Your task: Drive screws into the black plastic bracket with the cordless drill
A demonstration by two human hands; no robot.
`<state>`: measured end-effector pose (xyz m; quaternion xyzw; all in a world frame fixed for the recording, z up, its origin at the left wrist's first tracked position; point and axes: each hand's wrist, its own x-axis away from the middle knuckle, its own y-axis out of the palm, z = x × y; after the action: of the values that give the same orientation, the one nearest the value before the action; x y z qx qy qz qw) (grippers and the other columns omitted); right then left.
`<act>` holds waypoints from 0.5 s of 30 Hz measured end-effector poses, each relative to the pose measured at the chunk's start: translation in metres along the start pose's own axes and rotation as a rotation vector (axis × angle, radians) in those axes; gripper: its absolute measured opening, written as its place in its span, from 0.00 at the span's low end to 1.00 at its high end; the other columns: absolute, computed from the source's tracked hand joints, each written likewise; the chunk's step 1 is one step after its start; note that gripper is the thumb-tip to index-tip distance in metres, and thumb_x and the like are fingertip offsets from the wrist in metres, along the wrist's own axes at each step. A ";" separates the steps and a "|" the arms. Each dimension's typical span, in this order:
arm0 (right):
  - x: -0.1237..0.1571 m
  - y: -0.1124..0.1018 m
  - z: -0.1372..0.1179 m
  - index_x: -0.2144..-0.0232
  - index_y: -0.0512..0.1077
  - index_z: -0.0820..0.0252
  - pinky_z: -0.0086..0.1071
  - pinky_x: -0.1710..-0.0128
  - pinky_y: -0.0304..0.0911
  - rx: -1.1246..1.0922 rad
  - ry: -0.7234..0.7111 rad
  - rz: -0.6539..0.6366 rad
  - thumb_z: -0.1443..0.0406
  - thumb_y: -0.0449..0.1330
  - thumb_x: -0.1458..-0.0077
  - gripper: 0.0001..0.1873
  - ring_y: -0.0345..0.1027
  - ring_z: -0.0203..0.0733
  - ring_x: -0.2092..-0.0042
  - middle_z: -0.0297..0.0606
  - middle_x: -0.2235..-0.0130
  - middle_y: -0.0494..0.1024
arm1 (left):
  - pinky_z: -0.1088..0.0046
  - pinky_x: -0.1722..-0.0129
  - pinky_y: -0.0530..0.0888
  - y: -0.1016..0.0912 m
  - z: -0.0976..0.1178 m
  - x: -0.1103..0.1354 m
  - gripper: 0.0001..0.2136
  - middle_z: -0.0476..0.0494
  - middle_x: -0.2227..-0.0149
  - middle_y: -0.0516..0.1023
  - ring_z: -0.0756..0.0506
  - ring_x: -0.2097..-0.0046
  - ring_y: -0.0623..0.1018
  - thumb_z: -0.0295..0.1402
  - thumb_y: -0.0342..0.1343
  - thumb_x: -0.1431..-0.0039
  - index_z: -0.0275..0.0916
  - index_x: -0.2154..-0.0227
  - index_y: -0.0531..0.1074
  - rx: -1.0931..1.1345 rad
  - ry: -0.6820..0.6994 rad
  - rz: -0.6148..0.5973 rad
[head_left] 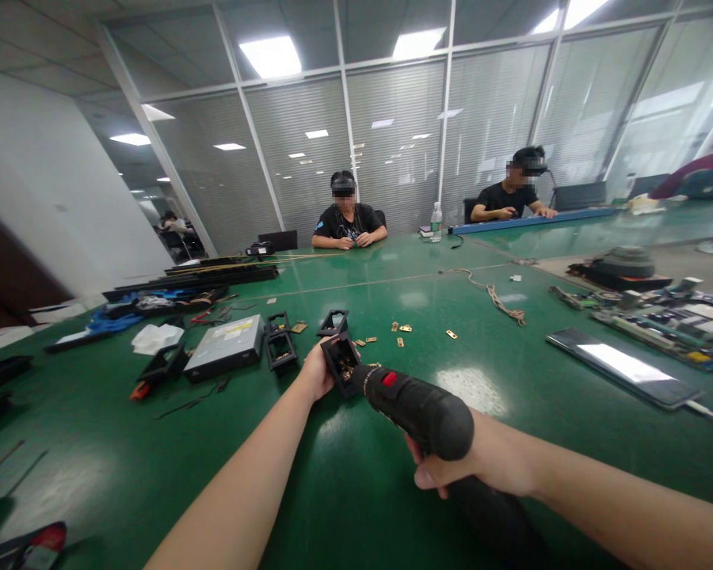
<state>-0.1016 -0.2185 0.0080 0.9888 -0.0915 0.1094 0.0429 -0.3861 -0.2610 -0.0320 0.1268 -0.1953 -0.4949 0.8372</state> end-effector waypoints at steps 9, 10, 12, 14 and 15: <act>0.001 -0.004 0.005 0.69 0.72 0.62 0.29 0.74 0.64 0.022 -0.003 -0.031 0.64 0.77 0.61 0.19 0.70 0.36 0.74 0.32 0.73 0.75 | 0.66 0.65 0.77 0.002 0.000 0.002 0.17 0.35 0.71 0.80 0.41 0.69 0.80 0.37 0.47 0.37 0.31 0.69 0.78 0.015 0.016 -0.005; 0.001 -0.004 0.005 0.68 0.72 0.62 0.29 0.73 0.65 0.002 -0.009 -0.035 0.64 0.77 0.61 0.20 0.70 0.36 0.74 0.31 0.73 0.75 | 0.66 0.65 0.77 0.002 0.000 0.002 0.18 0.35 0.71 0.80 0.41 0.69 0.80 0.37 0.47 0.37 0.31 0.70 0.78 0.018 0.014 -0.003; 0.001 -0.004 0.004 0.66 0.73 0.62 0.30 0.73 0.66 -0.023 -0.023 -0.035 0.64 0.76 0.60 0.21 0.69 0.36 0.74 0.31 0.72 0.75 | 0.66 0.66 0.77 0.001 0.000 0.002 0.18 0.35 0.72 0.80 0.42 0.70 0.80 0.37 0.47 0.37 0.31 0.70 0.78 0.018 0.010 -0.002; 0.000 -0.004 0.003 0.64 0.72 0.61 0.30 0.73 0.66 -0.034 -0.025 -0.040 0.64 0.76 0.60 0.22 0.69 0.35 0.74 0.30 0.72 0.74 | 0.66 0.67 0.77 0.001 -0.001 0.001 0.18 0.35 0.72 0.80 0.42 0.70 0.80 0.38 0.47 0.37 0.31 0.70 0.78 0.013 0.007 -0.005; 0.000 -0.004 0.003 0.64 0.72 0.61 0.30 0.73 0.66 -0.036 -0.018 -0.044 0.64 0.76 0.60 0.22 0.69 0.35 0.74 0.30 0.72 0.74 | 0.66 0.66 0.77 0.000 -0.001 0.000 0.18 0.35 0.72 0.80 0.41 0.70 0.80 0.38 0.47 0.37 0.31 0.69 0.78 0.010 0.006 -0.009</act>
<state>-0.1003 -0.2153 0.0047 0.9907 -0.0721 0.0977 0.0622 -0.3856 -0.2612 -0.0326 0.1334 -0.1946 -0.4974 0.8349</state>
